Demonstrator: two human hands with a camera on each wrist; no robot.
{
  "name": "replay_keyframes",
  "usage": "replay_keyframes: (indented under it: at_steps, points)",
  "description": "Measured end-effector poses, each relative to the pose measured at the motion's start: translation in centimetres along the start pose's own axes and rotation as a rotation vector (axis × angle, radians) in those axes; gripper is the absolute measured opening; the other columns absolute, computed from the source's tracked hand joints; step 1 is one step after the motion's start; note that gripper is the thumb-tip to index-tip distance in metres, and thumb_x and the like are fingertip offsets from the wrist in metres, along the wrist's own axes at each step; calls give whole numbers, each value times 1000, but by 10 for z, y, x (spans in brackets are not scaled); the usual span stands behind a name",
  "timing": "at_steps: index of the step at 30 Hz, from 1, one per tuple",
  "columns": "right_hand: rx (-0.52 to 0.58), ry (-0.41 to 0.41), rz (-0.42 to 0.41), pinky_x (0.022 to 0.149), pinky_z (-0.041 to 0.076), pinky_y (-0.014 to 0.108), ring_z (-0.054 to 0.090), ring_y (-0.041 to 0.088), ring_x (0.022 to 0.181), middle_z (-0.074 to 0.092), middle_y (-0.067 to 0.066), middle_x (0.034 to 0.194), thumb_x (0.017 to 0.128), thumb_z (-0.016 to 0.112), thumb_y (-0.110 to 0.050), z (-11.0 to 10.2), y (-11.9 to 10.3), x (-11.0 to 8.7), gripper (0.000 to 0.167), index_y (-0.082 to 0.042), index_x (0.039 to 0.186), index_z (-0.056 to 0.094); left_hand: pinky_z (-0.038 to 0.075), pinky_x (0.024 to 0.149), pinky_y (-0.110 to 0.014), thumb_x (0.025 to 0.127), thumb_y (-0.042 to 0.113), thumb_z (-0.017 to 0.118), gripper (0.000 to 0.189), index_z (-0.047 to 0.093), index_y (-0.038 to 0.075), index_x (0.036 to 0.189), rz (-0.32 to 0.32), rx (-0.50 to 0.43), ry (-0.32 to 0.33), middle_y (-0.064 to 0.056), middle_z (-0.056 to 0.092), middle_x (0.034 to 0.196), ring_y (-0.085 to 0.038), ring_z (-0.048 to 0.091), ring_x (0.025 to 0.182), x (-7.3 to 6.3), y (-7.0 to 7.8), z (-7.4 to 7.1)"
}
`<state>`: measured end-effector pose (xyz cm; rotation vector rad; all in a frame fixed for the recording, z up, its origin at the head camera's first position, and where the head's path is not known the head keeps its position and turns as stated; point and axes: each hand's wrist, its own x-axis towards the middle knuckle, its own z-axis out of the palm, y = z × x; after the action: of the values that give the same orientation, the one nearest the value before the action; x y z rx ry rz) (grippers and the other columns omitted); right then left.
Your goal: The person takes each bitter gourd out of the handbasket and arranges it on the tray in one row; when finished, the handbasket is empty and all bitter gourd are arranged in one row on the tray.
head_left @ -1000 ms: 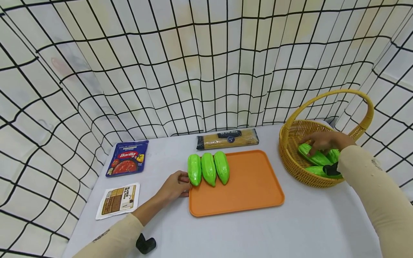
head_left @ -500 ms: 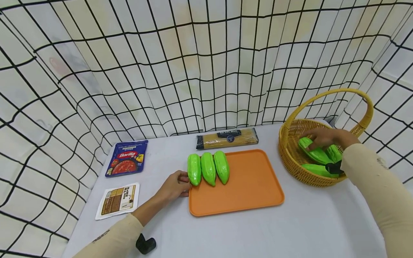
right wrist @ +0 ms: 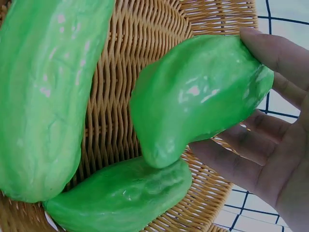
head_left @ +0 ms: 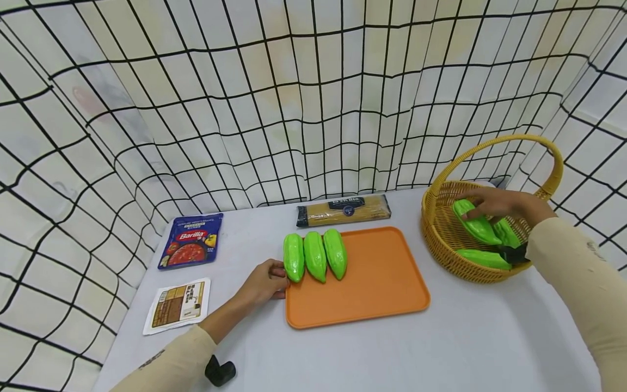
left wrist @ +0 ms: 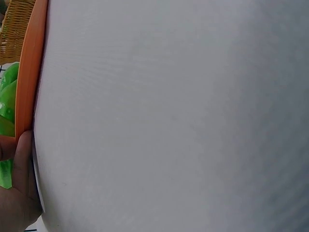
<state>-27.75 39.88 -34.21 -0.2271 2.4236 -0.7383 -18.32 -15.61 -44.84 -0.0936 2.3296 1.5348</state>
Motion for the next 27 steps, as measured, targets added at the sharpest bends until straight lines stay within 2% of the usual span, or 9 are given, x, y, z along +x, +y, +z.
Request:
replay_keyframes:
  at_steps: [7,14,27]
  points:
    - [-51,36,-17,94,57,59,33,63,134,18,45,152,99,61,-41,2,-4,-8,81,-1,157,21,65,75,-32,88,1,66,49,50,-3,134,3,-1,3,-18,56,119,-22,64,99,0,0,0]
    - [-63,70,-21,91,59,55,40,58,132,22,40,153,97,62,-44,1,-4,-15,80,-4,156,26,65,76,-33,89,2,66,49,50,-3,135,4,0,-1,-18,56,119,-22,64,99,1,-1,0]
    - [-42,67,-47,92,59,54,45,55,130,27,38,151,97,64,-42,4,-6,-22,82,-1,156,25,65,75,-33,89,4,67,49,50,-3,135,10,21,-2,-18,56,119,-22,64,99,1,-1,1]
